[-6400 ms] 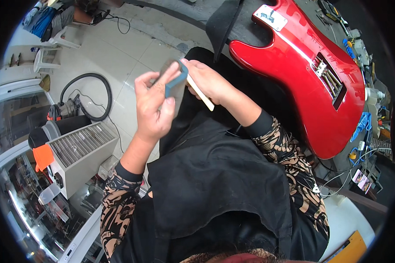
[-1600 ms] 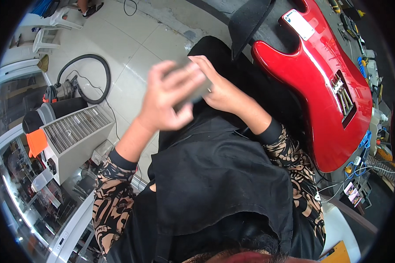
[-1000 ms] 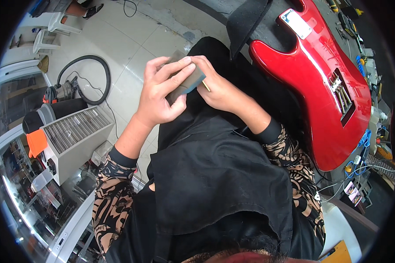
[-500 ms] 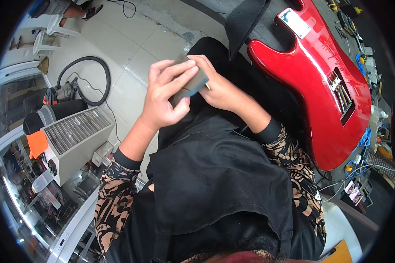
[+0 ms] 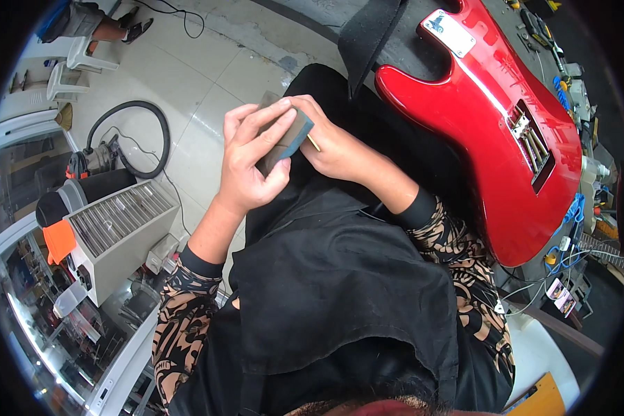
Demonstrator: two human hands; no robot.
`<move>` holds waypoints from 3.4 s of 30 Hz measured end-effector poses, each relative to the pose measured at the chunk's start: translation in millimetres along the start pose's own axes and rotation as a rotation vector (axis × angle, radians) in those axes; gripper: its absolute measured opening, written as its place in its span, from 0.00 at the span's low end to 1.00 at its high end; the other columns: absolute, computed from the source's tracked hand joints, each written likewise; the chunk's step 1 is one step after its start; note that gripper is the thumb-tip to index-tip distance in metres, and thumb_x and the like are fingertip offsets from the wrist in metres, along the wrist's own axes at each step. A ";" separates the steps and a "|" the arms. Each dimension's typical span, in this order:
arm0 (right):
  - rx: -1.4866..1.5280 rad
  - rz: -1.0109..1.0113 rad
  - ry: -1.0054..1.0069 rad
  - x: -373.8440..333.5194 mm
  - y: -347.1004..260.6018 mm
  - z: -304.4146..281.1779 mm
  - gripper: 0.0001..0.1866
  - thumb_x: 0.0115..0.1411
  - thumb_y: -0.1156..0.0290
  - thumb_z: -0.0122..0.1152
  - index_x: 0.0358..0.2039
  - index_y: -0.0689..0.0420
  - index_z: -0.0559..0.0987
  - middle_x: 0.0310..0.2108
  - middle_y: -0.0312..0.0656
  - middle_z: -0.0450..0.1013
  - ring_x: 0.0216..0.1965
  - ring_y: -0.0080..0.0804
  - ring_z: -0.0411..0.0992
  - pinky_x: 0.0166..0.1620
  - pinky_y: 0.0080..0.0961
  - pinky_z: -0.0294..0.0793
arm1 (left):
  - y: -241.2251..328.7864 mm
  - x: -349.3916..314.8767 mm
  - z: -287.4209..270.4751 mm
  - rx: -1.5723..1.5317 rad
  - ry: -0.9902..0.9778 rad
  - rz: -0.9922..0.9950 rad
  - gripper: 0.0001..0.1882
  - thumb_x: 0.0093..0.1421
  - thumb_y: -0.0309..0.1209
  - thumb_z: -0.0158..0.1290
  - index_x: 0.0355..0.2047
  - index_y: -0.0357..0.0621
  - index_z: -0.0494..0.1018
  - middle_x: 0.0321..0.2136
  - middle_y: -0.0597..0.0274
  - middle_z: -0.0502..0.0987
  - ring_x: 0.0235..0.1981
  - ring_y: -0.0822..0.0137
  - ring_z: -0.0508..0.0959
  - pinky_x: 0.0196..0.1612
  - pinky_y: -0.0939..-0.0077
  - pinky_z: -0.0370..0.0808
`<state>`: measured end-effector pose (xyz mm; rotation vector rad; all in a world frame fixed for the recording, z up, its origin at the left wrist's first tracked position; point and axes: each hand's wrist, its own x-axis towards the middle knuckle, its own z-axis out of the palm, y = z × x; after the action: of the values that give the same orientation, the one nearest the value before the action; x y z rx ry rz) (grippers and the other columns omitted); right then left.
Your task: The person sands a small wooden piece, then places a white pickguard onto a red electric guitar body. They secure the pickguard using a screwdriver and screws, then flip the guitar to attach a bridge pickup with a cordless drill. The workspace is cluttered with tools and guitar parts.
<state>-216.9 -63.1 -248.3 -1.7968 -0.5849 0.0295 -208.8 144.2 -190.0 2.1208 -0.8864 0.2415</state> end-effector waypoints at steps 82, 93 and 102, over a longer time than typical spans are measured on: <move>0.770 0.395 0.596 10.6 -62.8 -17.4 0.15 0.80 0.62 0.54 0.53 0.62 0.76 0.45 0.40 0.81 0.45 0.24 0.81 0.49 0.26 0.81 | -11.2 147.0 -69.6 0.208 0.659 0.086 0.15 0.65 0.18 0.58 0.52 0.38 0.80 0.40 0.54 0.82 0.39 0.58 0.82 0.44 0.68 0.78; 1.241 0.067 0.640 11.3 -141.4 -62.9 0.25 0.83 0.62 0.40 0.71 0.63 0.67 0.67 0.45 0.71 0.69 0.32 0.70 0.70 0.31 0.69 | 97.6 141.8 -15.6 0.278 -0.024 0.299 0.28 0.71 0.35 0.54 0.71 0.46 0.72 0.76 0.50 0.65 0.79 0.39 0.57 0.78 0.40 0.52; -0.046 -0.206 0.259 29.6 -131.5 2.8 0.37 0.79 0.61 0.46 0.82 0.59 0.50 0.82 0.52 0.49 0.82 0.47 0.48 0.79 0.39 0.49 | 83.4 90.2 22.1 -1.230 0.656 -0.435 0.37 0.79 0.56 0.34 0.80 0.51 0.50 0.76 0.46 0.61 0.68 0.46 0.73 0.63 0.47 0.77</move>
<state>-240.8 -24.0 -121.5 -1.7409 -0.5838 -0.3549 -200.7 45.9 -113.7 0.9122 -0.0571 0.0947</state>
